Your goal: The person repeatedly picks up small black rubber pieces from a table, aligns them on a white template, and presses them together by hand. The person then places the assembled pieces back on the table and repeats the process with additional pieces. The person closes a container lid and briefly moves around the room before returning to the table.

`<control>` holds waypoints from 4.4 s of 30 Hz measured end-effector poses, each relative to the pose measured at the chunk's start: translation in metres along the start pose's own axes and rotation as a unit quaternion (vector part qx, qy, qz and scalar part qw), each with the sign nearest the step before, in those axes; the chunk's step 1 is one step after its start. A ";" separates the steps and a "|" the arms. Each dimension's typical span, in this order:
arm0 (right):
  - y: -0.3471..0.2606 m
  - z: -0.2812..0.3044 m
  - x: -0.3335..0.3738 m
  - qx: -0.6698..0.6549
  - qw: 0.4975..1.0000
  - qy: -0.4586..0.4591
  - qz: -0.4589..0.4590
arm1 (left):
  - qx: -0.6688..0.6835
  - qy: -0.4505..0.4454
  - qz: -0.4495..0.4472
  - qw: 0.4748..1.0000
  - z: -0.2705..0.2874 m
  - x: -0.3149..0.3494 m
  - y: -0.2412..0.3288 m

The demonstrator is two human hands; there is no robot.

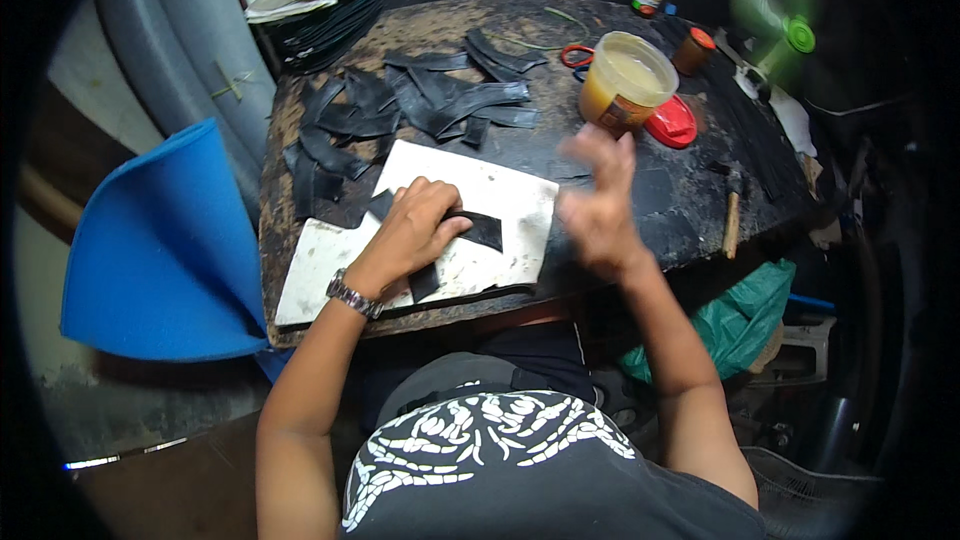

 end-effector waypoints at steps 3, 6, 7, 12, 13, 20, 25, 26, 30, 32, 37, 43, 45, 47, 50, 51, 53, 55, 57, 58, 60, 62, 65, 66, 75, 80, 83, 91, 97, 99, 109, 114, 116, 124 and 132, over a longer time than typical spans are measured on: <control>0.088 0.063 -0.025 0.169 0.972 0.100 -0.126 | 0.081 -0.001 0.110 0.991 0.005 -0.010 -0.014; 0.189 0.083 -0.057 0.154 0.920 0.012 -0.360 | 0.240 0.097 0.089 0.962 0.023 -0.015 -0.011; 0.207 0.075 -0.060 0.120 0.906 -0.066 -0.400 | 0.308 0.132 0.049 0.941 0.029 -0.016 -0.008; 0.192 0.116 -0.065 0.166 0.909 -0.018 -0.382 | 0.545 0.144 0.114 0.818 -0.005 -0.015 -0.037; 0.170 0.125 -0.054 0.215 0.908 0.029 -0.358 | 0.548 0.134 0.137 0.814 -0.018 -0.011 -0.040; 0.006 0.001 0.005 0.162 0.973 -0.038 -0.160 | 0.258 0.157 0.123 0.945 -0.019 -0.002 -0.030; -0.042 -0.060 0.014 0.073 0.987 -0.091 -0.109 | 0.207 0.177 0.103 0.957 -0.013 -0.001 -0.021; -0.041 -0.063 0.015 0.089 0.985 -0.093 -0.118 | 0.204 0.172 0.111 0.957 -0.015 -0.001 -0.022; -0.048 -0.060 0.028 0.130 0.985 -0.067 -0.093 | 0.198 0.191 0.098 0.956 -0.014 0.000 -0.020; -0.053 -0.060 0.034 0.114 0.988 -0.078 -0.073 | 0.195 0.192 0.096 0.957 -0.014 0.000 -0.019; -0.038 -0.056 0.031 0.117 0.983 -0.072 -0.121 | 0.189 0.183 0.102 0.959 -0.015 -0.002 -0.021; -0.030 -0.082 0.020 0.096 0.977 -0.154 -0.108 | 0.228 0.187 0.097 0.950 -0.016 -0.003 -0.023; -0.027 -0.088 0.018 0.076 0.976 -0.179 -0.095 | 0.220 0.181 0.094 0.954 -0.014 -0.003 -0.021; -0.024 -0.092 0.016 0.051 0.975 -0.201 -0.080 | 0.215 0.161 0.111 0.957 -0.015 -0.005 -0.022; -0.023 -0.091 0.013 0.028 0.977 -0.204 -0.055 | 0.202 0.121 0.128 0.964 -0.013 -0.007 -0.024; -0.024 -0.090 0.013 0.005 0.977 -0.207 -0.045 | 0.217 0.111 0.132 0.961 -0.013 -0.009 -0.026; -0.028 -0.084 0.016 -0.028 0.977 -0.209 -0.013 | 0.219 0.102 0.120 0.963 -0.008 -0.011 -0.026; -0.022 -0.067 0.018 -0.129 0.979 -0.155 -0.012 | 0.229 0.099 0.133 0.959 -0.001 -0.016 -0.031; -0.012 -0.048 0.020 -0.235 0.969 -0.073 -0.015 | 0.242 0.108 0.150 0.952 0.011 -0.026 -0.040; -0.008 -0.045 0.021 -0.247 0.967 -0.051 -0.022 | 0.235 0.139 0.103 0.957 0.029 -0.038 -0.038; -0.002 -0.050 0.021 -0.220 0.972 -0.062 -0.051 | 0.214 0.177 0.062 0.959 0.062 -0.064 -0.045; -0.002 -0.054 0.021 -0.176 0.980 -0.066 -0.057 | 0.241 0.169 0.094 0.951 0.087 -0.091 -0.068; -0.004 -0.049 0.025 -0.132 0.990 -0.016 -0.055 | 0.121 0.167 0.124 0.971 0.105 -0.087 -0.073; -0.005 -0.048 0.026 -0.110 0.992 -0.010 -0.056 | 0.038 0.095 0.080 0.992 0.100 -0.083 -0.059; -0.010 -0.047 0.018 -0.121 0.989 0.013 -0.086 | -0.005 -0.126 0.064 0.990 0.009 0.053 -0.022; -0.050 -0.060 0.019 -0.022 0.994 -0.074 -0.072 | -0.034 0.007 0.068 0.997 -0.004 0.027 -0.013; -0.059 -0.069 0.024 0.035 0.989 -0.114 -0.087 | -0.024 0.016 0.062 0.998 -0.007 0.016 -0.007; -0.073 -0.075 0.032 0.172 0.973 -0.111 -0.102 | -0.025 -0.014 0.075 0.997 -0.005 0.011 -0.008; -0.098 -0.072 0.042 0.169 0.975 -0.113 -0.090 | -0.029 -0.026 0.083 0.996 -0.005 0.008 -0.010; -0.100 -0.069 0.042 0.133 0.982 -0.111 -0.070 | -0.030 -0.032 0.084 0.995 -0.005 0.007 -0.010; -0.070 -0.079 0.025 0.109 0.982 -0.134 -0.073 | -0.039 -0.049 0.093 0.994 -0.006 0.003 -0.012; -0.053 -0.076 0.031 -0.099 0.971 -0.205 -0.079 | -0.044 -0.060 0.091 0.993 -0.005 0.000 -0.012; -0.043 -0.071 0.026 -0.097 0.975 -0.170 -0.105 | -0.048 -0.071 0.093 0.992 -0.007 -0.001 -0.014; -0.061 -0.055 0.021 -0.012 0.993 -0.117 0.007 | -0.059 -0.087 0.073 0.992 -0.006 -0.006 -0.019; 0.171 0.090 -0.047 0.146 0.929 0.042 -0.337 | 0.278 0.017 0.133 0.951 0.000 0.004 -0.035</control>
Point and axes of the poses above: each hand's wrist, its own x-axis away from the middle knuckle, its own z-axis out of the back of the hand, y = z × x, the point moved 10 cm from there along -x, towards the middle knuckle, and after that the axes turned 14 degrees about -y, right-handed, at the moved point
